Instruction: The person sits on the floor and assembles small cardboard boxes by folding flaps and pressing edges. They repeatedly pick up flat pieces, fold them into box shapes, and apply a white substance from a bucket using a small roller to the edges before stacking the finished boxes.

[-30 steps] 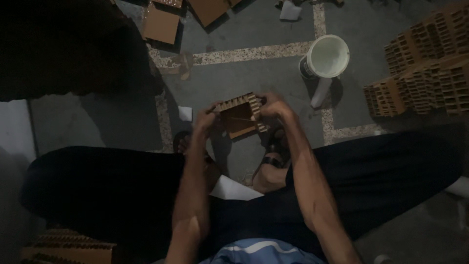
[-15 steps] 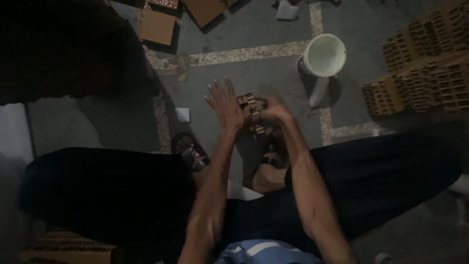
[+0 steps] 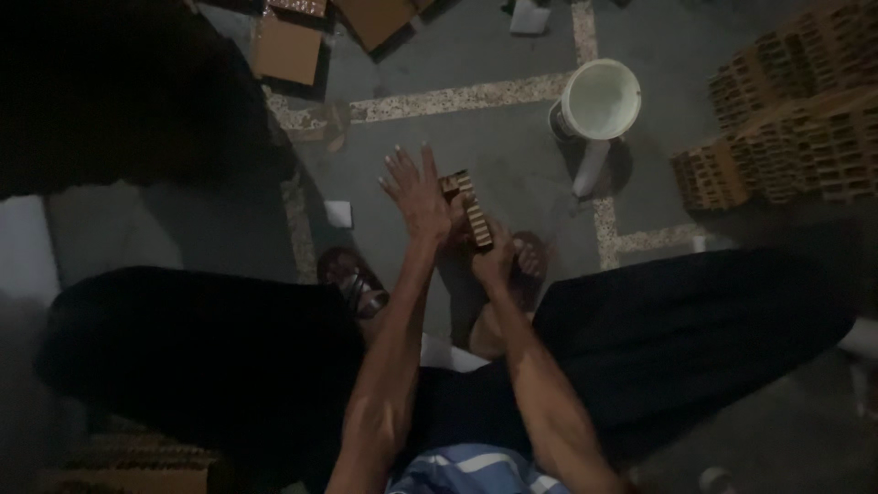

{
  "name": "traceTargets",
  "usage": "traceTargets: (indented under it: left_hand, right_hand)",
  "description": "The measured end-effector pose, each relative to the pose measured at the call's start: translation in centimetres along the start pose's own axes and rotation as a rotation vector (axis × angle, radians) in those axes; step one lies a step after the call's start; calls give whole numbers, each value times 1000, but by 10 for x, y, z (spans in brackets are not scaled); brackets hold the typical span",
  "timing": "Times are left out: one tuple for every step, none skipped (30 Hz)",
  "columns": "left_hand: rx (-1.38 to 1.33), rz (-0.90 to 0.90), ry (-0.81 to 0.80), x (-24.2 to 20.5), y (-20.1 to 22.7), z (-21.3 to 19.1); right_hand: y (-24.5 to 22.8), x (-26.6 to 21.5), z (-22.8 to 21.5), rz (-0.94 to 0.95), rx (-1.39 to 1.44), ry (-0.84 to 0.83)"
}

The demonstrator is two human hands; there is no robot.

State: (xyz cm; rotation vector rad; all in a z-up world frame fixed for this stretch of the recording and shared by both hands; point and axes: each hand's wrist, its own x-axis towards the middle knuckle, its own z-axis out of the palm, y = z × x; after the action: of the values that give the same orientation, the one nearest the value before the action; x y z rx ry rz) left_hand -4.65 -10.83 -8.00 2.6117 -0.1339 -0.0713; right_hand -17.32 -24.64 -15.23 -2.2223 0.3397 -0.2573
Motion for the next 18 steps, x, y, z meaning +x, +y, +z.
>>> traceTargets:
  left_hand:
    - [-52, 29, 43, -1, 2, -3]
    - [-29, 27, 50, 2, 6, -8]
    - [-5, 25, 57, 1, 11, -15]
    - [21, 17, 64, -2, 15, -24]
    - [4, 78, 166, -7, 18, -34]
    - [-15, 144, 258, -19, 22, -44]
    - [-34, 210, 349, -28, 27, -54]
    - [-206, 185, 263, -35, 33, -63]
    - [-377, 159, 175, -42, 40, -72]
    - [-544, 134, 96, -42, 46, -82]
    - [-592, 156, 92, -39, 50, -91]
    - [-644, 173, 78, -37, 55, -99]
    - [-696, 191, 65, -35, 57, -105]
    - [-709, 125, 34, -29, 58, -110]
    - [-721, 59, 3, -22, 56, -115]
    - [-731, -11, -34, -20, 53, -118]
    - [-750, -57, -4, -16, 50, -117]
    - [-766, -104, 28, -11, 45, -117]
  right_hand:
    - [1, 1, -1, 37, 38, -3]
    - [3, 7, -2, -4, 19, -12]
    - [4, 11, -2, -46, 0, -19]
    - [5, 15, -1, -88, -19, -32]
    - [8, 21, 3, 83, -95, -76]
    - [10, 22, 6, 265, -174, -117]
    - [13, 25, 9, 448, -251, -159]
    - [15, 30, 12, 333, -224, -86]
    - [15, 36, 13, 217, -195, -13]
    - [10, 46, 14, 91, -162, 62]
    - [0, 56, 13, 23, -47, 65]
    - [-13, 58, 8, -38, -26, 60]
    - [-31, 59, 0, -98, -20, 51]
    - [-51, 62, -8, -158, -21, 48]
    - [-74, 65, -18, -218, -29, 41]
    - [-96, 64, -30, -283, -37, 34]
    - [-117, 64, -43, -350, -42, 31]
    - [-137, 66, -52, -410, -39, 16]
